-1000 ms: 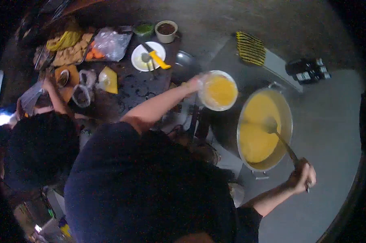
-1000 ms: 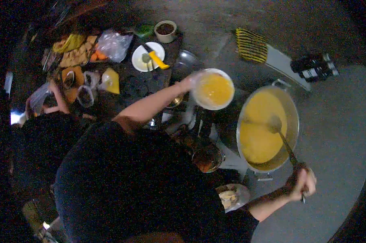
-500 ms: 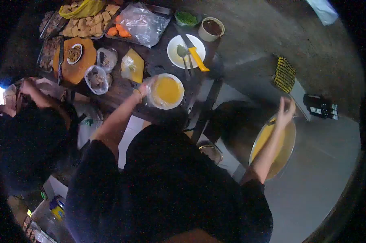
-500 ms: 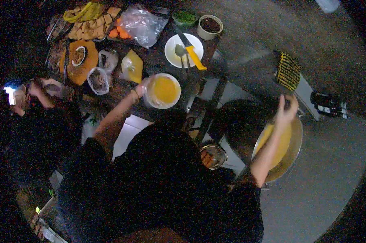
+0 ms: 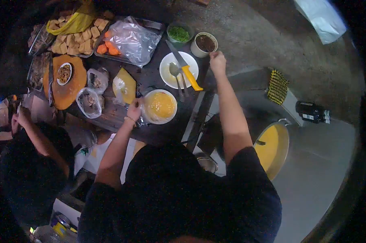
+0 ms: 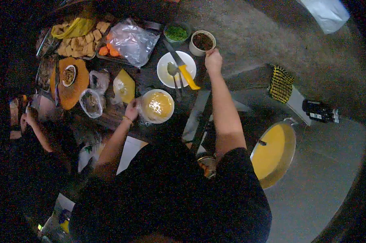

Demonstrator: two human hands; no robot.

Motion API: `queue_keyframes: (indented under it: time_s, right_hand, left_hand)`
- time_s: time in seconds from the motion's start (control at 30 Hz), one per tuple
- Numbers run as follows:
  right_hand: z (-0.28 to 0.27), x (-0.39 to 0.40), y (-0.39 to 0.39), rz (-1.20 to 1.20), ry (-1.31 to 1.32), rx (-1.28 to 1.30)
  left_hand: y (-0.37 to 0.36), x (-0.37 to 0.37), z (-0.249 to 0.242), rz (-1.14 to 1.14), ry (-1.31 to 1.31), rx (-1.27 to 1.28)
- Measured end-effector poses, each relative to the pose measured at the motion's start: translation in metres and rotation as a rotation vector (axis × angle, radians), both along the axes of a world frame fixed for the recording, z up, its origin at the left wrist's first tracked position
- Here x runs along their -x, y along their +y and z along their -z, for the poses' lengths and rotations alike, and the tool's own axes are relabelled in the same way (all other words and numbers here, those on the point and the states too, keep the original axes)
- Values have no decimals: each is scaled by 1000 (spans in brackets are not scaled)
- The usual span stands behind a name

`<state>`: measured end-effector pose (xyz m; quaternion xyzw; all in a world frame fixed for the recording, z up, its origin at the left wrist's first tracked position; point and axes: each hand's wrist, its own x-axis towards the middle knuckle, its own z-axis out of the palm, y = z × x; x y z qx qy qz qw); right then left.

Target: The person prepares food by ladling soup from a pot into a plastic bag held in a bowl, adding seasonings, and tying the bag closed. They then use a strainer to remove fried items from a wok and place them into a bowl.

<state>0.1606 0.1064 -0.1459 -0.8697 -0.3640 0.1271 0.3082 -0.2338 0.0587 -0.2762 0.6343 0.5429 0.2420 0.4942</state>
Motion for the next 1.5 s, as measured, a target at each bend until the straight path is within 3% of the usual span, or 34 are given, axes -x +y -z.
queue_keyframes:
  time_s: [0.1,0.17,0.27,0.3,0.43,0.47,0.57,0.63,0.77,0.83,0.9,1.07,1.1,1.2,1.27,1.33,1.5]
  right_hand:
    - [0,-5,2,-78,-28,-108]
    - [5,-9,4,-10,138,-133]
    - [2,-12,-2,8,369,-219]
    - [-1,-12,-5,19,394,-200]
    - [-1,-23,-24,-40,514,-335]
    - [-7,-20,-31,-37,520,-323]
    - [-53,6,-66,-28,674,-330]
    - [-67,29,-92,-170,613,-285]
    - [-55,88,-153,-541,15,-160]
    - [-17,103,-178,-887,-263,-117]
    - [-18,107,-170,-894,-284,-83]
    - [-65,92,-62,-674,-453,-259]
    - [-69,83,-34,-610,-496,-143]
    - [-50,61,42,-539,-539,-291]
    - [-35,53,69,-524,-587,-3]
    - [-17,47,82,-575,-579,-23]
    - [1,38,88,-585,-367,-37]
  left_hand:
    - [-5,8,-34,80,-182,29]
    - [-10,9,-50,25,-201,181]
    - [-12,7,-55,-2,-249,178]
    - [-12,4,-66,-27,-120,183]
    - [-13,8,-45,-79,-273,287]
    - [-14,7,-50,-56,-270,213]
    - [-10,8,-43,-38,-257,208]
    - [-16,13,-39,-56,-243,282]
    - [-16,8,-61,-150,-184,321]
    - [-17,11,-57,-150,-218,349]
    - [-18,14,-47,-240,-443,451]
    - [-13,24,-42,-225,-450,475]
    - [-14,26,-38,-173,-458,470]
    - [-19,31,-26,-136,-440,486]
    - [-18,23,-46,-94,-423,455]
    - [-19,15,-56,-157,-372,467]
    - [-18,20,-34,-44,-341,305]
